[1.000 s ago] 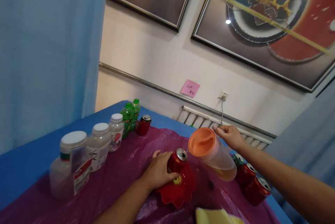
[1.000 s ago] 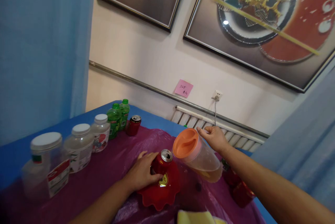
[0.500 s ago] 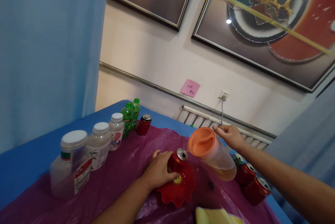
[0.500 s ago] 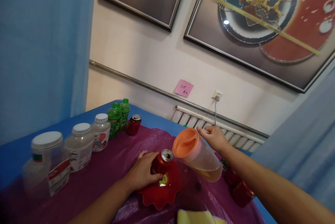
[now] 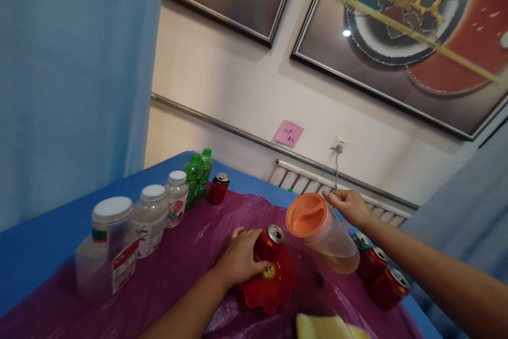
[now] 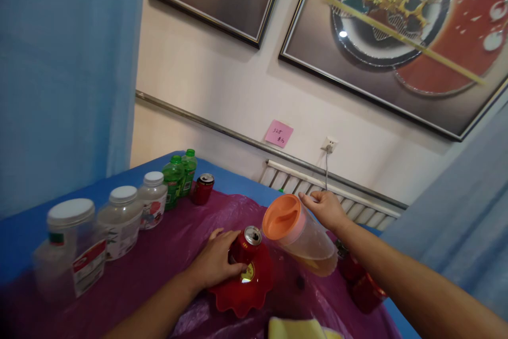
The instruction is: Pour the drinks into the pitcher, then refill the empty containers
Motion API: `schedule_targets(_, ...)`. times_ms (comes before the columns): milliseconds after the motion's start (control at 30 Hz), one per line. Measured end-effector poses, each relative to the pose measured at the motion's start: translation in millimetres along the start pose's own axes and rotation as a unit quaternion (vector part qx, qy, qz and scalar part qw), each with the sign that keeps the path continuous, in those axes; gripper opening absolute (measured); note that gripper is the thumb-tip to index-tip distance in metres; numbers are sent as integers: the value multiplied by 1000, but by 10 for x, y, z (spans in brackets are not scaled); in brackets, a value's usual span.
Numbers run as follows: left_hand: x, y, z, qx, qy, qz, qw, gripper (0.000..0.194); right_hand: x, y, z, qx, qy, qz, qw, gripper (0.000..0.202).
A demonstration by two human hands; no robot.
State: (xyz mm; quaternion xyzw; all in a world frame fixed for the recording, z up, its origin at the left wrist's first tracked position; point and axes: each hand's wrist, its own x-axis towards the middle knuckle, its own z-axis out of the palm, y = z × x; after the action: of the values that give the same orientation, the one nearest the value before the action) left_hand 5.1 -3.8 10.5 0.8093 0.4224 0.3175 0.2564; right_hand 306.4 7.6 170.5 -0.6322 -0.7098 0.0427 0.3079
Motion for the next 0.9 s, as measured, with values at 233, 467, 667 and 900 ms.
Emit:
schedule_targets(233,6,-12,10,-1,-2,1,1000,57,6,13,-3,-5,3,-12,1000,59)
schedule_targets(467,3,-30,14,3,-2,2,1000,59,4,19,-1,-10,4,-3,1000,57)
schedule_targets(667,6,-14,8,5,-3,-3,1000,59,-2,33,-3,-7,6,5,1000,56)
schedule_targets(900,-1,-3,3,7,-3,-4,1000,58,-6,26,-18,-10,-5,15,1000,56)
